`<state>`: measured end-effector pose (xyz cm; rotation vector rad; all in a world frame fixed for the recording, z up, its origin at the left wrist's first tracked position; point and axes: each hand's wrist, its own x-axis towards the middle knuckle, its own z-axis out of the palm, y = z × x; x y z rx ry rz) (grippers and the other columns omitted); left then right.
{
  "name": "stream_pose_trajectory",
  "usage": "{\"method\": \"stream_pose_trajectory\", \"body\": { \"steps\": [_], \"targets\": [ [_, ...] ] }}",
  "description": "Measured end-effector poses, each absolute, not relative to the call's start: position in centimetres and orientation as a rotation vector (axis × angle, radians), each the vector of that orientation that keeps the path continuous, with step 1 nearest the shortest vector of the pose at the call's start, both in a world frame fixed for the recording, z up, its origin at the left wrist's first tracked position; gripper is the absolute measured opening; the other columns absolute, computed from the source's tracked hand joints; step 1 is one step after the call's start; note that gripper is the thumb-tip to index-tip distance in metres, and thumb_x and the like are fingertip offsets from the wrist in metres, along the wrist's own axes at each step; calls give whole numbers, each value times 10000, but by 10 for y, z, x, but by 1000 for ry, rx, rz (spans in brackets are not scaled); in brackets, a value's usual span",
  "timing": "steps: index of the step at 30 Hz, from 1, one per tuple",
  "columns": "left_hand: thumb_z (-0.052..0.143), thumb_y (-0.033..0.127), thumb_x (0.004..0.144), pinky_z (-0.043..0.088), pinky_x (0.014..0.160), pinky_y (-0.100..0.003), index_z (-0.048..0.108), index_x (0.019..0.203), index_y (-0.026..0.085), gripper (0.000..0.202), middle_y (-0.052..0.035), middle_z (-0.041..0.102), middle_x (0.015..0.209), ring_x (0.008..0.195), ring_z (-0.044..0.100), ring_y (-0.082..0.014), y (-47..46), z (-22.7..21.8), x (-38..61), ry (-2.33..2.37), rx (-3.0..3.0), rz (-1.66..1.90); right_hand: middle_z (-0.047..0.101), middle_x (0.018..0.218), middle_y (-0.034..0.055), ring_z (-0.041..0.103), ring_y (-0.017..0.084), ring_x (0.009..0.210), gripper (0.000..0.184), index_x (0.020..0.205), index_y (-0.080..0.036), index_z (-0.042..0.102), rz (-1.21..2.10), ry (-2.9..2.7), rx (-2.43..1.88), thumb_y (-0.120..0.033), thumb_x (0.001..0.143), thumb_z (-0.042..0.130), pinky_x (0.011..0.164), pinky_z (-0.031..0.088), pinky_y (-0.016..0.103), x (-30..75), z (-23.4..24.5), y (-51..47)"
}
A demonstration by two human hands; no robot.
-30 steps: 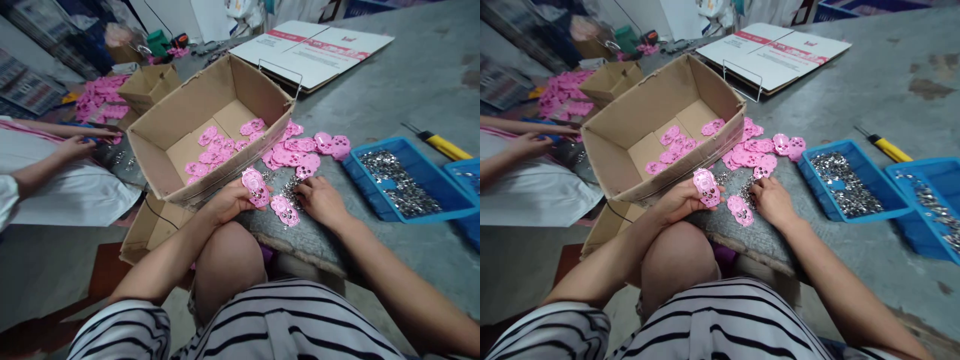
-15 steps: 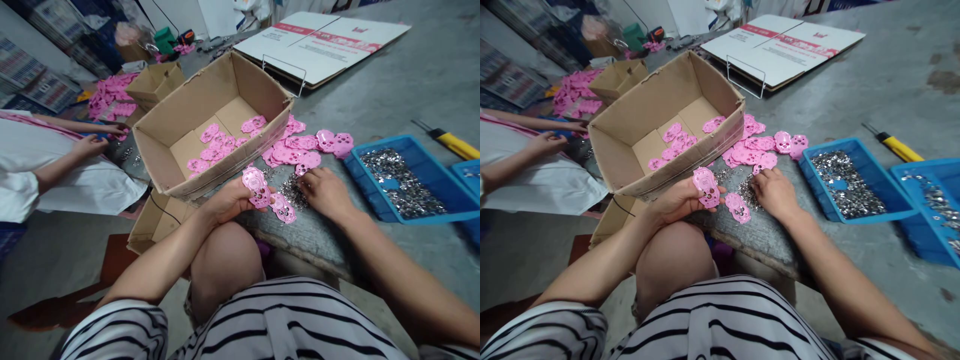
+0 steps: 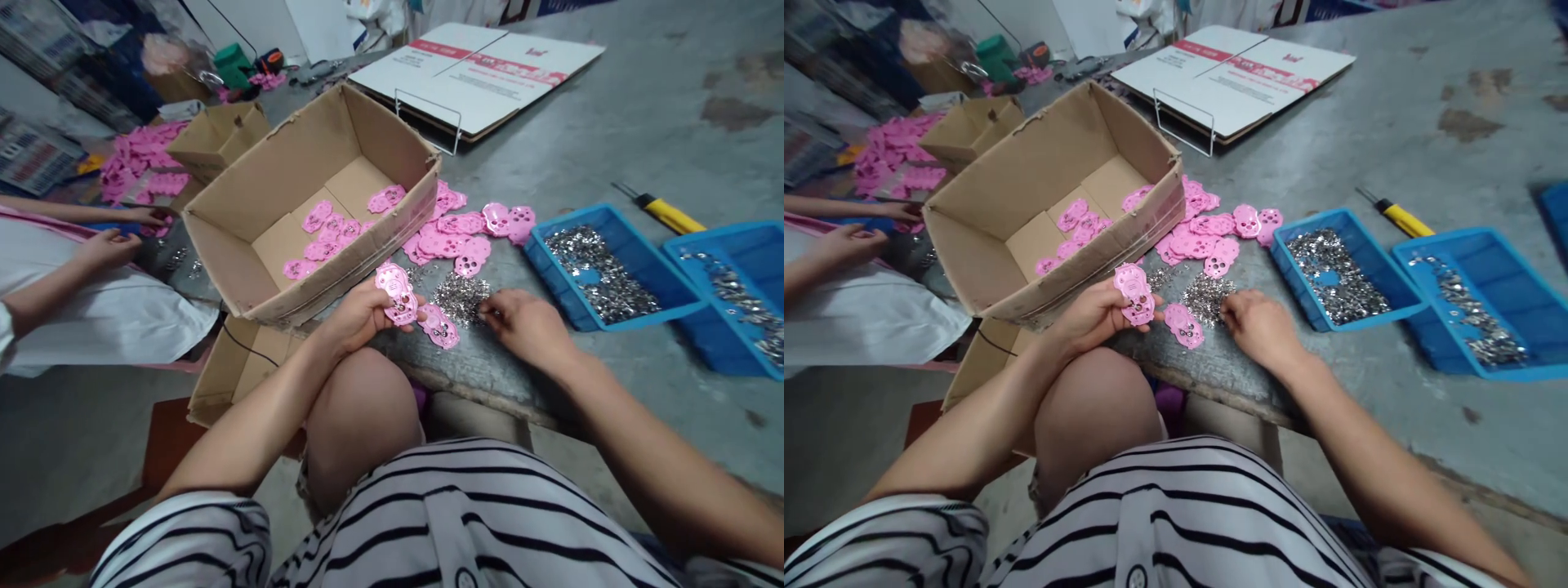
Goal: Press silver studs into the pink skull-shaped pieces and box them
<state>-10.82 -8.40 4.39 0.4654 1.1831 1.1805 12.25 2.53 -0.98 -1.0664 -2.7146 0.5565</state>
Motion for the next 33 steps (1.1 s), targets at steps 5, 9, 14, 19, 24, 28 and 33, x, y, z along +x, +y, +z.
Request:
{"method": "stream_pose_trajectory", "body": {
  "steps": [5, 9, 14, 19, 24, 28, 33],
  "targets": [
    [585, 96, 646, 593, 533, -305, 533, 1007, 152, 369, -89, 715, 828, 776, 740, -292, -84, 46, -107, 1164, 458, 1150, 722, 820, 60, 636, 217, 697, 111, 819, -236, 652, 654, -2724, -1243, -204, 820, 546, 596, 418, 304, 128, -18, 4],
    [595, 100, 662, 610, 600, -361, 526, 1064, 150, 411, -112, 718, 895, 808, 738, -301, -84, 44, -108, 1141, 473, 1124, 717, 902, 77, 658, 218, 773, 128, 876, -212, 655, 717, -2730, -1254, -159, 834, 546, 665, 454, 296, 127, -23, -5],
    [611, 90, 669, 609, 703, -429, 508, 1084, 147, 432, -129, 729, 936, 839, 734, -303, -83, 41, -108, 1099, 514, 1063, 690, 1005, 93, 658, 224, 827, 181, 971, -199, 677, 567, -2823, -1324, -187, 896, 512, 653, 432, 294, 116, -21, -9],
    [620, 81, 684, 595, 692, -383, 480, 1091, 154, 437, -117, 737, 926, 799, 735, -268, -83, 40, -107, 1061, 521, 1020, 666, 1064, 97, 650, 225, 854, 214, 1030, -188, 681, 454, -2931, -1410, -249, 932, 501, 619, 380, 287, 109, -17, -9],
    [619, 89, 712, 588, 696, -377, 485, 1086, 153, 402, -122, 738, 937, 810, 733, -263, -83, 40, -107, 1025, 529, 1008, 666, 1038, 101, 637, 216, 845, 242, 993, -178, 683, 392, -2950, -1376, -252, 953, 456, 591, 334, 288, 110, -20, -10],
    [605, 74, 709, 586, 669, -350, 487, 1085, 153, 402, -121, 739, 938, 809, 735, -263, -83, 40, -107, 1013, 514, 1012, 662, 999, 116, 626, 209, 798, 265, 965, -159, 667, 309, -2941, -1367, -249, 966, 417, 576, 315, 292, 111, -24, -10],
    [586, 63, 708, 592, 661, -341, 479, 1099, 156, 416, -110, 739, 921, 800, 737, -255, -83, 38, -107, 993, 499, 1029, 657, 957, 114, 617, 204, 790, 249, 939, -163, 654, 269, -2908, -1290, -230, 957, 415, 585, 330, 285, 114, -30, -9]
  ]
}}
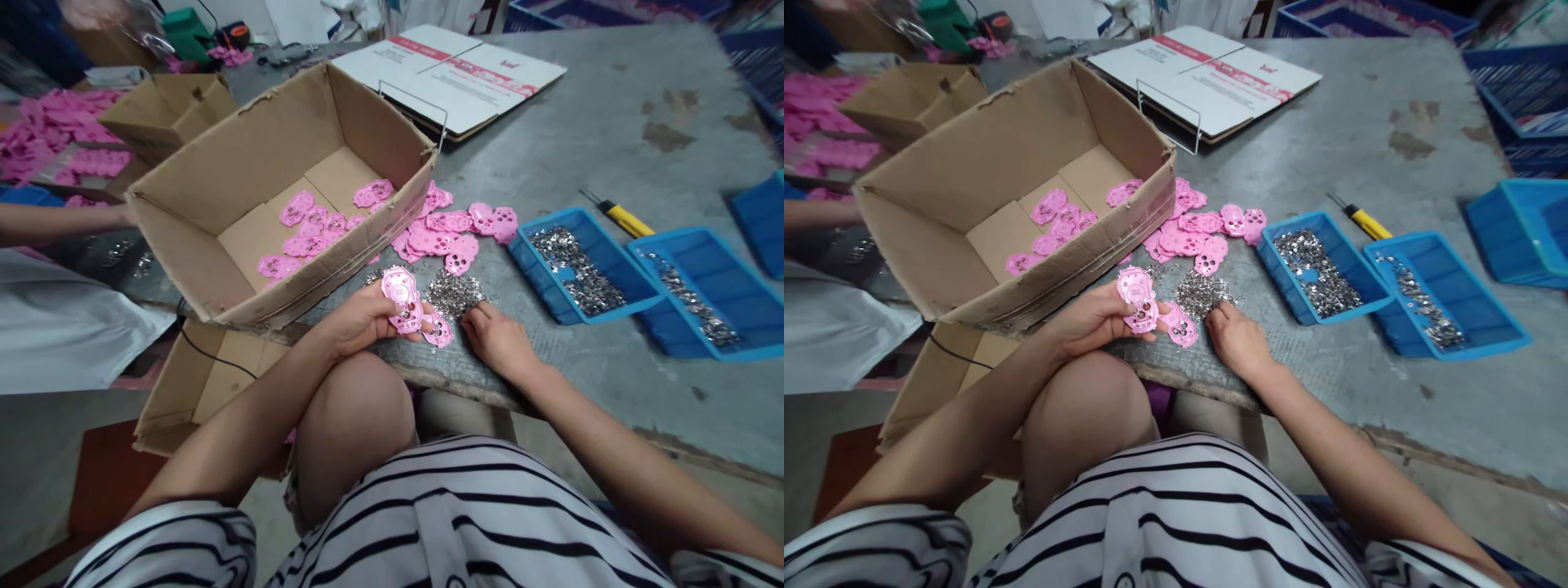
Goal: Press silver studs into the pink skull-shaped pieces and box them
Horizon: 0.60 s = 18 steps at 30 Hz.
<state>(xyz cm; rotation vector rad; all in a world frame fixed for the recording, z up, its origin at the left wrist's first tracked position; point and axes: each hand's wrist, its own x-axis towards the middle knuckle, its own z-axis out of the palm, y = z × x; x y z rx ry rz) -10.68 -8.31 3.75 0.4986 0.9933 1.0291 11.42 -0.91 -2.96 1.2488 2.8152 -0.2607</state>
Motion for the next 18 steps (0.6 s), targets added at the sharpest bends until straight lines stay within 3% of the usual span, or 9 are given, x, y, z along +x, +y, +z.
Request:
{"method": "stream_pose_trajectory", "body": {
  "steps": [5, 18],
  "targets": [
    [573, 60, 692, 598, 668, -353, 475, 1064, 153, 395, -120, 741, 915, 813, 739, -271, -82, 35, -108, 979, 488, 1037, 657, 976, 120, 618, 208, 807, 217, 965, -161, 660, -269, 2866, 1227, -228, 941, 455, 605, 357, 286, 117, -34, -10],
    [591, 134, 807, 616, 618, -343, 514, 1005, 135, 212, -142, 741, 882, 785, 741, -271, -84, 36, -109, 962, 461, 1053, 646, 932, 125, 598, 214, 772, 253, 933, -158, 637, -316, 2890, 1241, -218, 962, 393, 629, 398, 294, 122, -42, -9]
  ]
}}
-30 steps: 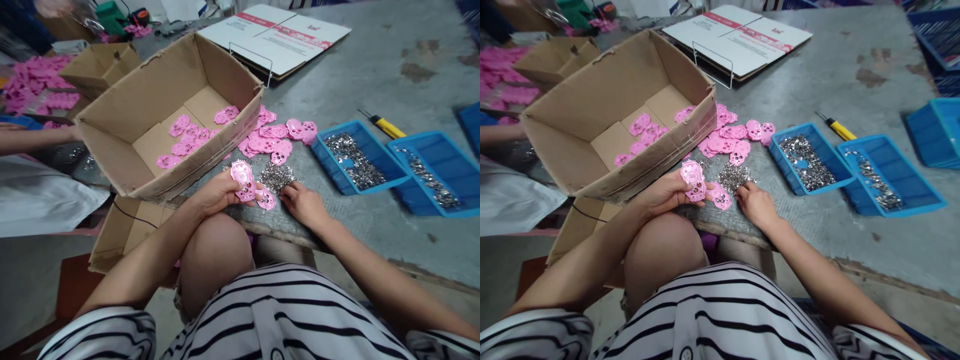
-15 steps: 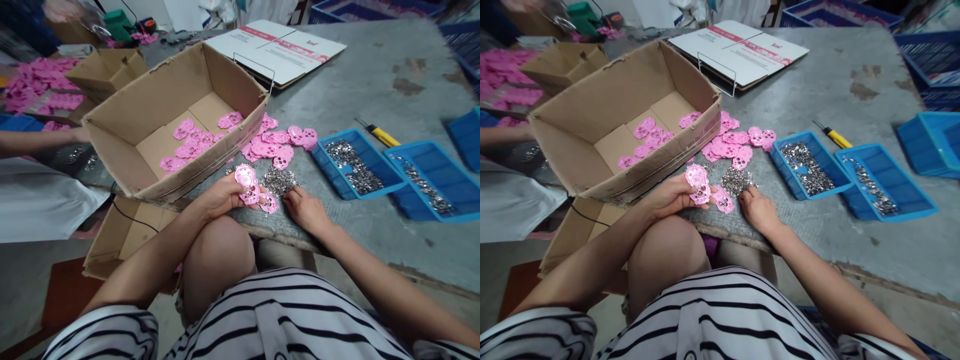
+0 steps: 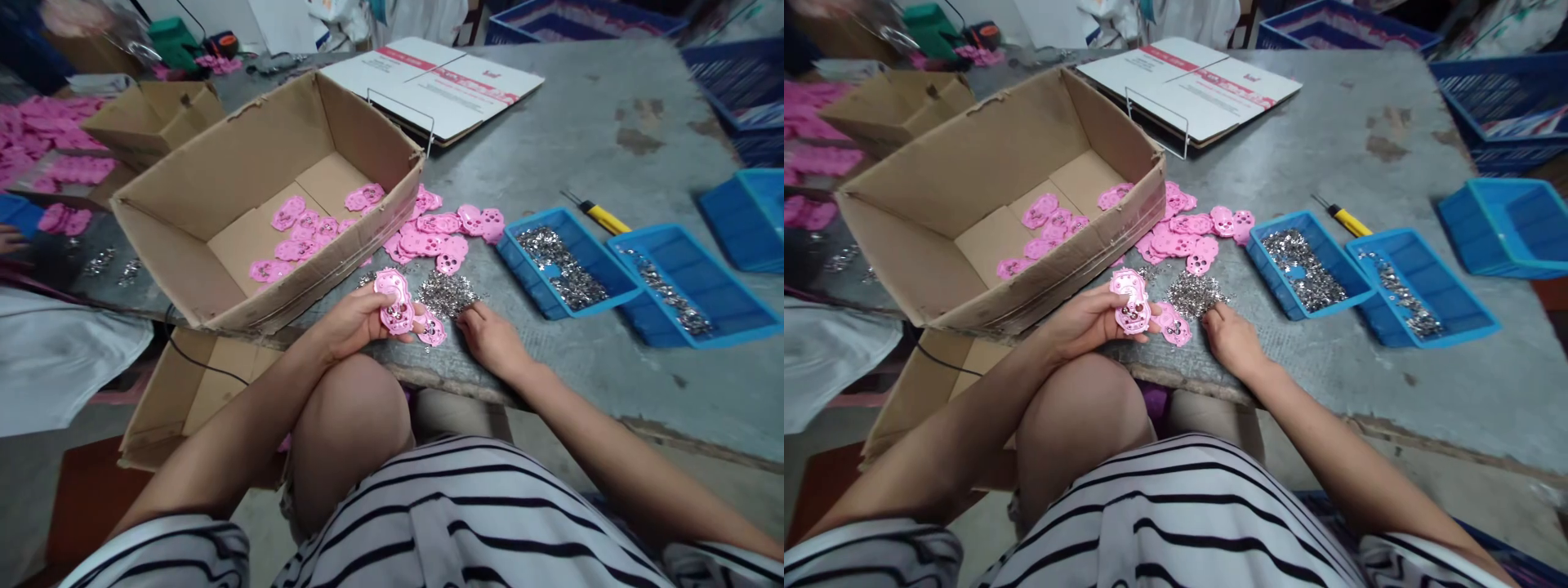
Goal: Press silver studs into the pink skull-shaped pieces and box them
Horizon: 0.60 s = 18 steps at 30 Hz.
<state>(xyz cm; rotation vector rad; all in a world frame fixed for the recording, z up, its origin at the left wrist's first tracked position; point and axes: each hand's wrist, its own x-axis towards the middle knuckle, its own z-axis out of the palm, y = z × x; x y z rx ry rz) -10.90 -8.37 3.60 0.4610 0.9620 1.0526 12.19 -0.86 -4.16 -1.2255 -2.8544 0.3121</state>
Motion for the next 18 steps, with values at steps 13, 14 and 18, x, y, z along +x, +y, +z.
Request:
{"method": "stream_pose_trajectory", "body": {
  "steps": [13, 14, 18],
  "targets": [
    [512, 117, 849, 606, 608, -345, 526, 1067, 120, 218, -158, 738, 910, 776, 739, -269, -84, 40, -108, 1009, 468, 1027, 639, 931, 94, 617, 205, 816, 167, 903, -183, 643, 553, -2621, -1122, -184, 900, 475, 733, 502, 303, 134, -48, -8],
    [509, 117, 852, 606, 610, -347, 524, 1099, 120, 248, -156, 739, 908, 780, 739, -270, -84, 40, -108, 1004, 470, 1024, 637, 935, 94, 617, 207, 820, 166, 901, -183, 646, 556, -2622, -1136, -185, 894, 480, 733, 503, 308, 134, -47, -9],
    [525, 125, 854, 604, 612, -349, 502, 1214, 118, 361, -162, 740, 926, 791, 738, -276, -84, 39, -109, 976, 471, 1021, 631, 946, 97, 617, 218, 853, 165, 899, -179, 655, 576, -2615, -1146, -178, 874, 492, 760, 509, 325, 132, -46, -10]
  ]
}}
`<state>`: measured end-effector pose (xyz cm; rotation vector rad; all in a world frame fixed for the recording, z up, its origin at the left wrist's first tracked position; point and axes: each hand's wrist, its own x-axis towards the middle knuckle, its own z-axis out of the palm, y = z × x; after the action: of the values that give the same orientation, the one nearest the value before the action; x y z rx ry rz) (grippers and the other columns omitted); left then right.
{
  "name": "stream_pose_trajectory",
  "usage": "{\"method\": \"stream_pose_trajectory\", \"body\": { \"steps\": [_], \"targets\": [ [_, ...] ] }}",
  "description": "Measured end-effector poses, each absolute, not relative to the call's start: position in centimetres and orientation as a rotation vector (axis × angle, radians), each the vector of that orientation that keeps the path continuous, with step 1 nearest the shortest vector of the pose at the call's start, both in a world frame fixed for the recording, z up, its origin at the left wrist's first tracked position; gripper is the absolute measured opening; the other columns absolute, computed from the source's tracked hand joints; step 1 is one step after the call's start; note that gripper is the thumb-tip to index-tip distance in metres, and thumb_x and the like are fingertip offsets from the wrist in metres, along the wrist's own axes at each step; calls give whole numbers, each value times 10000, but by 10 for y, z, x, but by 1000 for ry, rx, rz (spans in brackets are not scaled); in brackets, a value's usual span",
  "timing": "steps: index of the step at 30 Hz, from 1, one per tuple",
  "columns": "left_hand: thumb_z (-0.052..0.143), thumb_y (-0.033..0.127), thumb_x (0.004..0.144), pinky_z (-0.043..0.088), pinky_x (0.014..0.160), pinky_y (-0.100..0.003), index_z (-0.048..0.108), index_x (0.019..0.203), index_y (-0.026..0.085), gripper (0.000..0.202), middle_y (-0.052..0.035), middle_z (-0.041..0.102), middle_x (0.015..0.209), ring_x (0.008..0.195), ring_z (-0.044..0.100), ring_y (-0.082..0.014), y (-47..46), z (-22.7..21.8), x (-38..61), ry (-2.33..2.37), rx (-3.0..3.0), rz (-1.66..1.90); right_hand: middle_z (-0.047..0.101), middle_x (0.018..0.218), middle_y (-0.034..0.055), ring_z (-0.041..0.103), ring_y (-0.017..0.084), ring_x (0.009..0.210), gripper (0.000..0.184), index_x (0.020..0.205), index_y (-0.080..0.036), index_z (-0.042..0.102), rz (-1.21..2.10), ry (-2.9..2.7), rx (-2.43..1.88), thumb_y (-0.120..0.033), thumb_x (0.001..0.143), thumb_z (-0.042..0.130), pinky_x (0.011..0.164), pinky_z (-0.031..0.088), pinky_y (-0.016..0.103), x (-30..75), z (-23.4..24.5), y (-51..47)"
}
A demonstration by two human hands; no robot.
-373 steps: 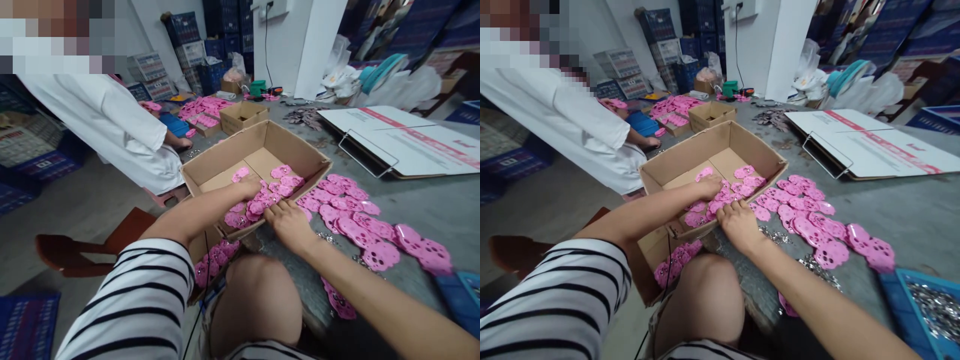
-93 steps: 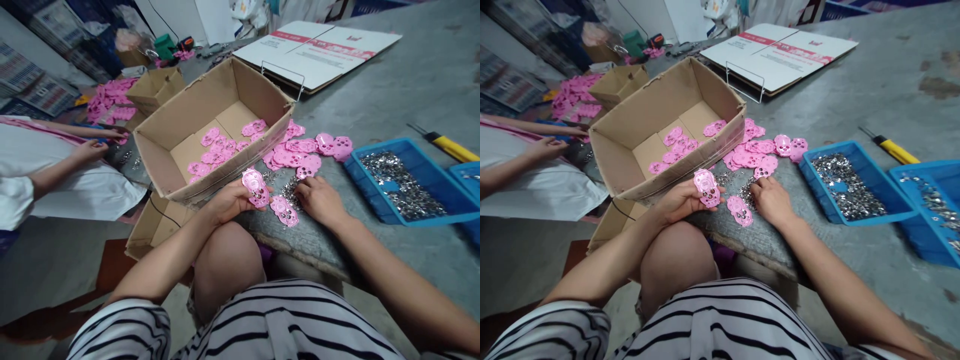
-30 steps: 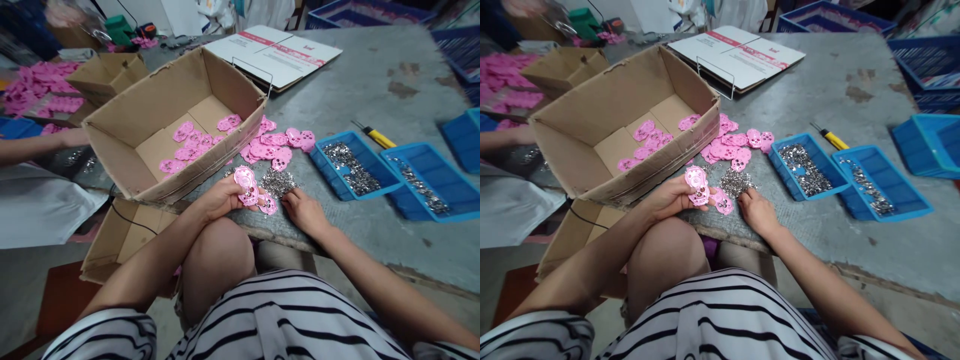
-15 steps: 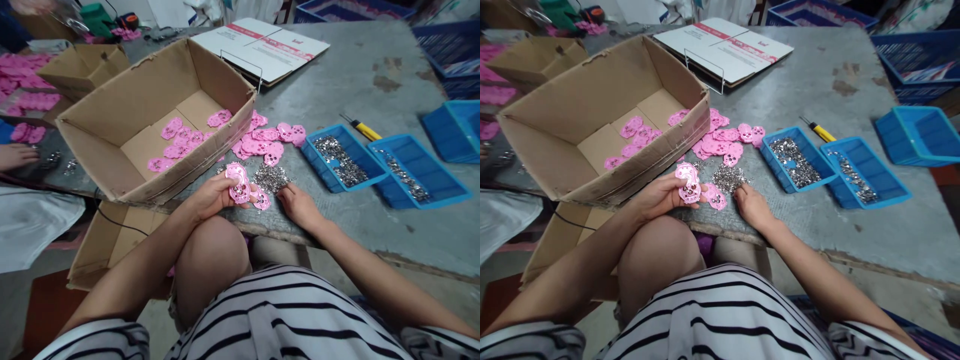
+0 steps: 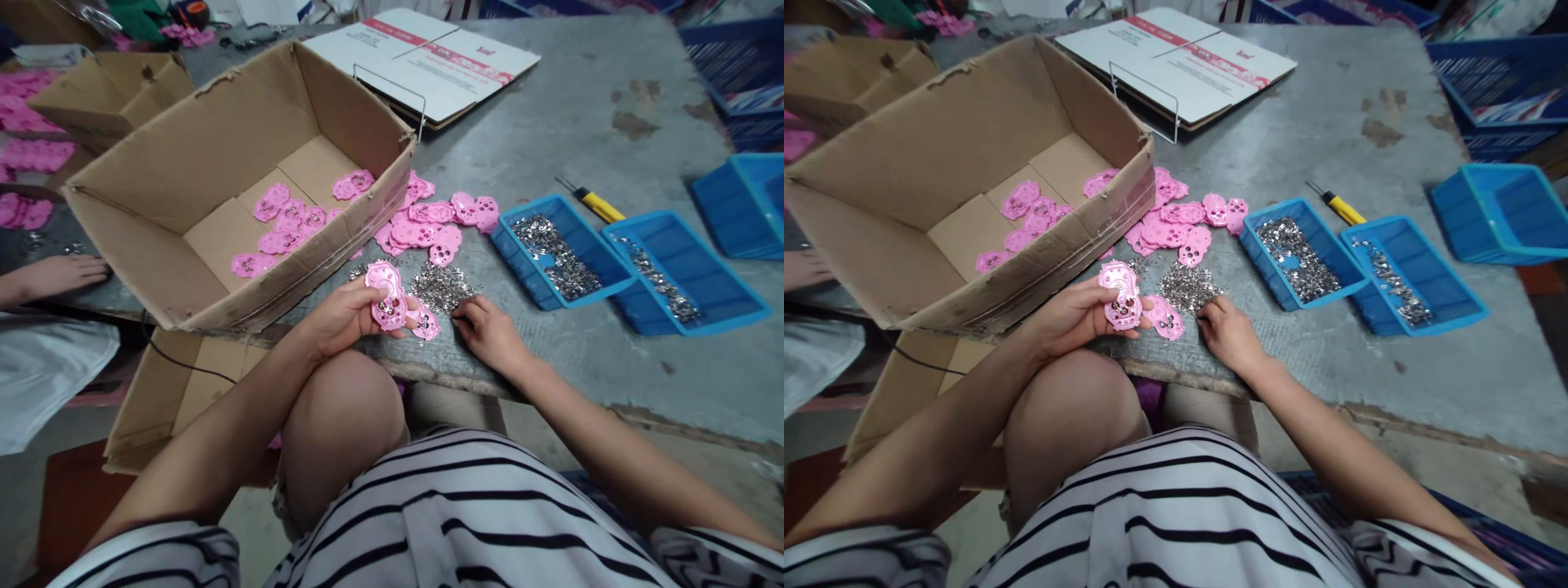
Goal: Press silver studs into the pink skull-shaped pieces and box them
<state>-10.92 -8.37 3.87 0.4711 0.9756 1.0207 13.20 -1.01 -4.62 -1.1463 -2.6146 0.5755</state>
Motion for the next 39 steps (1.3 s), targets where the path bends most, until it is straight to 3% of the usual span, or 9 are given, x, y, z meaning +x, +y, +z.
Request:
{"method": "stream_pose_trajectory", "body": {
  "steps": [14, 22, 29, 35, 39],
  "targets": [
    [531, 134, 849, 601, 613, -355, 509, 1063, 122, 215, -174, 738, 948, 789, 739, -279, -83, 36, -110, 994, 464, 1002, 620, 971, 105, 614, 211, 859, 211, 957, -170, 677, 581, -2580, -1132, -203, 905, 475, 773, 508, 322, 128, -51, -8],
    [542, 139, 849, 604, 615, -344, 515, 1070, 128, 224, -155, 742, 908, 787, 741, -274, -82, 36, -110, 960, 466, 996, 620, 966, 107, 605, 212, 825, 210, 919, -179, 679, 592, -2574, -1126, -221, 899, 474, 744, 505, 332, 128, -53, -10],
    [555, 157, 855, 609, 621, -353, 500, 1202, 128, 353, -163, 740, 957, 796, 740, -276, -82, 34, -111, 938, 464, 1001, 647, 884, 78, 628, 219, 845, 133, 840, -205, 646, 651, -2393, -1138, -228, 856, 516, 774, 508, 355, 140, -40, 6],
    [545, 149, 855, 610, 618, -347, 519, 1140, 123, 287, -159, 741, 928, 790, 741, -272, -81, 34, -111, 950, 464, 998, 669, 844, 72, 621, 198, 734, 102, 854, -187, 656, 557, -2339, -1327, -207, 813, 564, 690, 485, 319, 147, -15, 19],
    [516, 128, 862, 608, 604, -354, 517, 1159, 107, 298, -163, 742, 918, 772, 740, -274, -81, 35, -110, 972, 454, 999, 683, 826, 59, 638, 186, 778, 117, 867, -196, 663, 772, -2576, -990, -211, 863, 548, 705, 488, 291, 133, -15, -16]
  ]
}}
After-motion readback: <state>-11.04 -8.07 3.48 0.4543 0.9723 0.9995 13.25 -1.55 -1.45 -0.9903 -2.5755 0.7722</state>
